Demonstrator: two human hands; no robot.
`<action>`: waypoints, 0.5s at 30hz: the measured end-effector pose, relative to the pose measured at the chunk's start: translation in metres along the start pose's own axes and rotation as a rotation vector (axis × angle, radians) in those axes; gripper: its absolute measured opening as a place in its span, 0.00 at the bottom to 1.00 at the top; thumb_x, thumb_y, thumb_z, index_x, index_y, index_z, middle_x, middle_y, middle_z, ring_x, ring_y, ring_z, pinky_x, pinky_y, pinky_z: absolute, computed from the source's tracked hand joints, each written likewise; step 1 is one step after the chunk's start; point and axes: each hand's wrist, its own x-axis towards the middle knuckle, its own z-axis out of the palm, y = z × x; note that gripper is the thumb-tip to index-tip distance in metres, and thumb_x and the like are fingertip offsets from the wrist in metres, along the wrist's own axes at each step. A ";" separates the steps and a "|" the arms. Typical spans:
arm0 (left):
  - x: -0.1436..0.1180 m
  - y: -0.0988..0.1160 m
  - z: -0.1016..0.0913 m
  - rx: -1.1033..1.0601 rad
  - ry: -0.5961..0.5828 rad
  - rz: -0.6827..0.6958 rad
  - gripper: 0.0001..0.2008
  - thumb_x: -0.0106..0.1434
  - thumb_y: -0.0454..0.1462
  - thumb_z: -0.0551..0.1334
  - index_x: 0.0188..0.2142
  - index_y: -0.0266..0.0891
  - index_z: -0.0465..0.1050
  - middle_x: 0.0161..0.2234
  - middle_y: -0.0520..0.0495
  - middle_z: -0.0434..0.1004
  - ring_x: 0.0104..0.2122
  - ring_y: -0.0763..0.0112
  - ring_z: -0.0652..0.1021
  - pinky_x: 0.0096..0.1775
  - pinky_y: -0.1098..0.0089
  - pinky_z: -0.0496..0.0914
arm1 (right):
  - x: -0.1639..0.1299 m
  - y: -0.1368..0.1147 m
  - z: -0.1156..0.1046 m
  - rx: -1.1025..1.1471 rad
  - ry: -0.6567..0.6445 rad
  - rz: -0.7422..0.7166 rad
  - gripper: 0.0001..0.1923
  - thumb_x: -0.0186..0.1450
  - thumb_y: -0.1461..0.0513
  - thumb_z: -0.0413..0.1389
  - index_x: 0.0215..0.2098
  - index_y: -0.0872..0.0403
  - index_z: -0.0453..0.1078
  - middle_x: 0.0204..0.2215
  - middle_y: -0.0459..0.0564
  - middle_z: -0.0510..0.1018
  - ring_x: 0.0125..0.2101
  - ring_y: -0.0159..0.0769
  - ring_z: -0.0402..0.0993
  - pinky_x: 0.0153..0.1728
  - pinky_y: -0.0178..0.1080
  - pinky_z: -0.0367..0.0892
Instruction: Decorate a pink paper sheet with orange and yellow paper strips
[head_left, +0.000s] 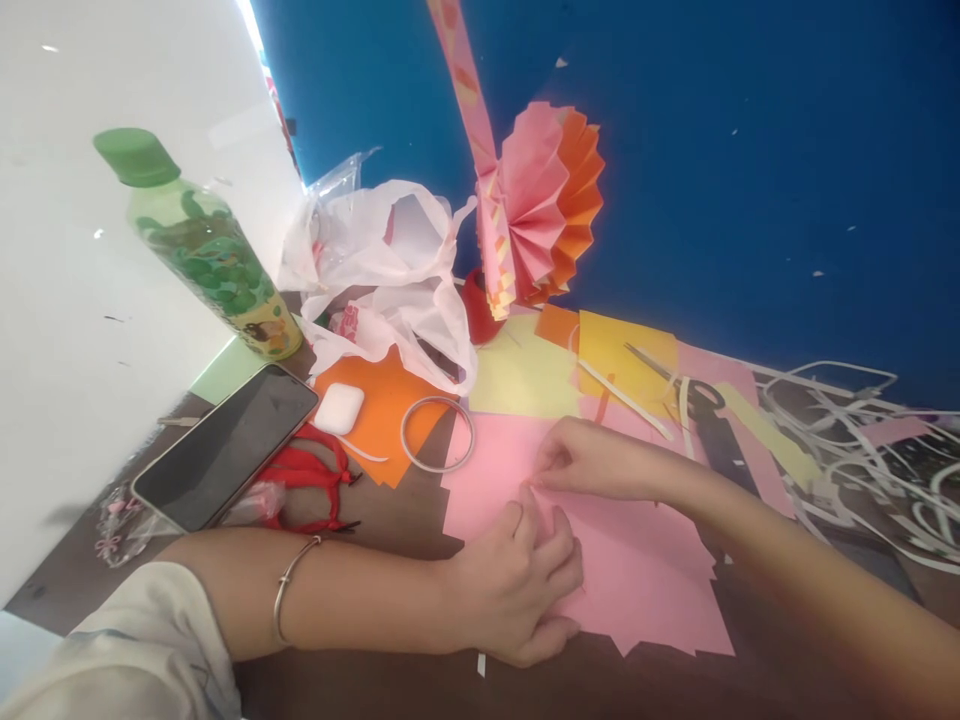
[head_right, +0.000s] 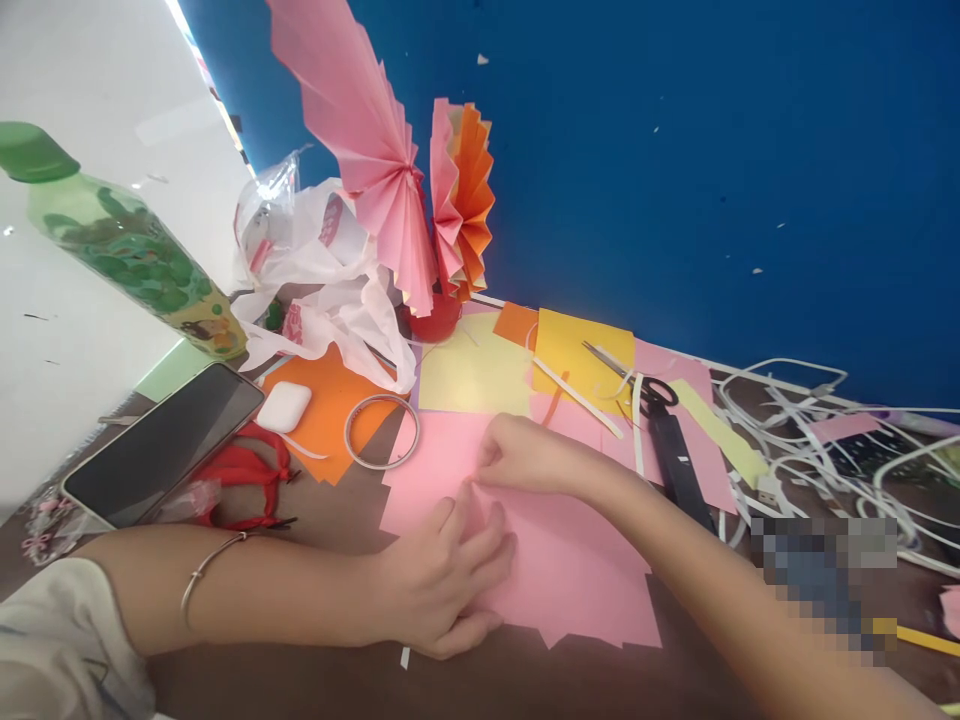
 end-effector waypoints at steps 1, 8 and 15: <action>0.000 0.000 0.000 0.004 -0.002 -0.002 0.28 0.64 0.48 0.41 0.53 0.30 0.62 0.51 0.32 0.63 0.42 0.45 0.71 0.41 0.54 0.58 | -0.001 -0.001 -0.001 -0.015 -0.005 0.005 0.17 0.51 0.66 0.50 0.11 0.52 0.46 0.14 0.39 0.44 0.17 0.25 0.41 0.18 0.33 0.41; -0.001 0.001 0.000 0.010 -0.005 -0.001 0.28 0.64 0.47 0.42 0.54 0.29 0.61 0.52 0.34 0.63 0.44 0.43 0.70 0.41 0.54 0.57 | -0.009 0.008 -0.018 -0.144 0.099 0.079 0.05 0.50 0.61 0.56 0.26 0.53 0.69 0.23 0.45 0.70 0.20 0.30 0.63 0.19 0.32 0.55; -0.001 0.000 0.001 -0.067 -0.049 -0.029 0.29 0.63 0.48 0.44 0.55 0.30 0.59 0.52 0.31 0.62 0.47 0.40 0.67 0.40 0.54 0.58 | -0.028 0.020 -0.019 -0.097 0.265 -0.014 0.05 0.51 0.64 0.52 0.26 0.54 0.69 0.26 0.47 0.75 0.27 0.33 0.70 0.27 0.33 0.63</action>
